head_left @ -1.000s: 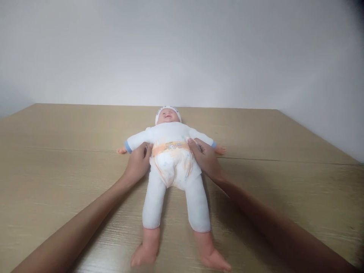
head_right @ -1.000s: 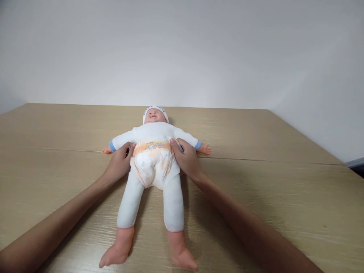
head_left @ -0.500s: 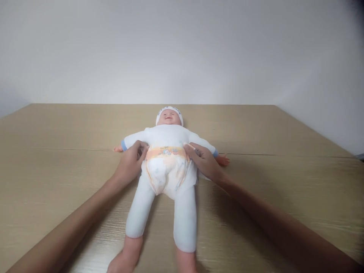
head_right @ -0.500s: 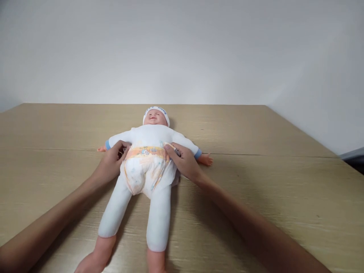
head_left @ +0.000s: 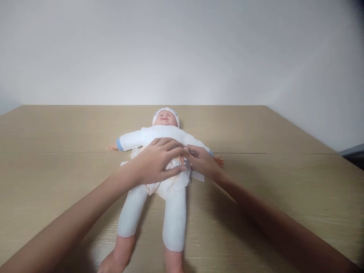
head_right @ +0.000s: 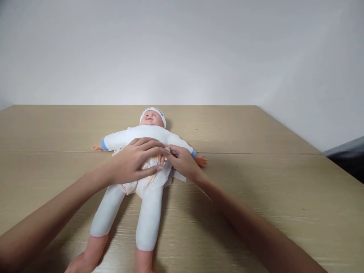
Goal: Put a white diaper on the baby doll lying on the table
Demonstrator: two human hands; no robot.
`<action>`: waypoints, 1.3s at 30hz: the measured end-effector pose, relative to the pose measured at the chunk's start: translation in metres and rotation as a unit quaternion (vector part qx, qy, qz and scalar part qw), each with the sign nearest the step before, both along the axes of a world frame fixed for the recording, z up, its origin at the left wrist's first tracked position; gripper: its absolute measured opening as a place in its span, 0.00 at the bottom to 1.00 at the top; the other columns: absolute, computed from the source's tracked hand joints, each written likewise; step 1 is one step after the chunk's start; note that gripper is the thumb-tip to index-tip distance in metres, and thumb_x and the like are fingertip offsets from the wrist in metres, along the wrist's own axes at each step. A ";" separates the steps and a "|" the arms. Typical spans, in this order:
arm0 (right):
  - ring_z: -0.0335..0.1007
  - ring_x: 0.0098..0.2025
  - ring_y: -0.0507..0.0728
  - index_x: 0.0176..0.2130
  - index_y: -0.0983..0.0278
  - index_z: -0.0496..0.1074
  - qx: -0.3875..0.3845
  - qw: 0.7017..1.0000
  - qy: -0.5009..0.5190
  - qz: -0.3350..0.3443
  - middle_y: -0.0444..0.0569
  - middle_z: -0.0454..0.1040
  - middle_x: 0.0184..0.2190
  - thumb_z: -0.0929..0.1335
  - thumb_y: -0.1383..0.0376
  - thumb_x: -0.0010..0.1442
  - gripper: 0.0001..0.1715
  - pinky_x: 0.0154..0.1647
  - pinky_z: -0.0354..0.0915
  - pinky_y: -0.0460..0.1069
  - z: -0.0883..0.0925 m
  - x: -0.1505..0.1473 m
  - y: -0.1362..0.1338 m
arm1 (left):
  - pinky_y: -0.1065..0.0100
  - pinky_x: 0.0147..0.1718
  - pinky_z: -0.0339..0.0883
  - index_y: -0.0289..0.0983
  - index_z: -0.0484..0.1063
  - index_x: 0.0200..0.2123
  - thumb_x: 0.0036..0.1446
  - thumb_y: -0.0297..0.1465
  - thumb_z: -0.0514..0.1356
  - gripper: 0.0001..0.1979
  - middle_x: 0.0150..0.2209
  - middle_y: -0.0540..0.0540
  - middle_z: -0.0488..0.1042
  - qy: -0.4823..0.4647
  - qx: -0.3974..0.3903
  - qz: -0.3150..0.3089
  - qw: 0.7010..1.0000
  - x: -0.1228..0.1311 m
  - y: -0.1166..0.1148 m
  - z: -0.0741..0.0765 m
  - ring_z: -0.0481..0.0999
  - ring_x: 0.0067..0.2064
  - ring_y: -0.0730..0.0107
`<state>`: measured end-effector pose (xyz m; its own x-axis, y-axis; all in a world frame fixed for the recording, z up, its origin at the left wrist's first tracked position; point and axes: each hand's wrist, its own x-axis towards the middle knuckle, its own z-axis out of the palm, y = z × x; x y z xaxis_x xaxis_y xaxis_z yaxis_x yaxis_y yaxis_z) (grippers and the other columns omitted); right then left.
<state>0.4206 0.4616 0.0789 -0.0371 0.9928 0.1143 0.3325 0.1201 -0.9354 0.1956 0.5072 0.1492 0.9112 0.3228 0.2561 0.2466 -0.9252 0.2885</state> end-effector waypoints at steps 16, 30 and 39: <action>0.67 0.30 0.58 0.28 0.59 0.65 -0.186 0.928 -0.322 0.030 0.45 0.72 0.26 0.71 0.46 0.64 0.24 0.30 0.52 0.51 0.012 0.029 -0.049 | 0.44 0.56 0.62 0.43 0.83 0.46 0.60 0.46 0.66 0.17 0.57 0.41 0.76 0.037 0.095 0.104 0.989 0.029 -0.016 -0.017 0.69 0.60 0.44; 0.65 0.36 0.58 0.27 0.60 0.71 -0.158 0.983 0.006 0.095 0.46 0.69 0.29 0.69 0.38 0.65 0.31 0.44 0.65 0.54 0.036 0.027 -0.043 | 0.44 0.58 0.62 0.42 0.82 0.48 0.60 0.46 0.64 0.19 0.56 0.41 0.76 0.019 0.078 0.114 0.990 0.028 -0.018 -0.021 0.69 0.60 0.44; 0.65 0.37 0.57 0.27 0.60 0.68 -0.116 0.986 0.077 0.095 0.44 0.69 0.29 0.71 0.43 0.66 0.27 0.46 0.65 0.53 0.038 -0.008 -0.017 | 0.42 0.62 0.60 0.42 0.69 0.56 0.58 0.37 0.64 0.22 0.59 0.42 0.74 -0.013 -0.064 0.089 0.994 0.016 -0.012 -0.008 0.65 0.63 0.43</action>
<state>0.4124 0.4443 0.1172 -0.2253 0.9694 -0.0970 0.1767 -0.0572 -0.9826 0.2112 0.4954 0.1412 0.8305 0.5092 0.2260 0.3930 -0.8230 0.4101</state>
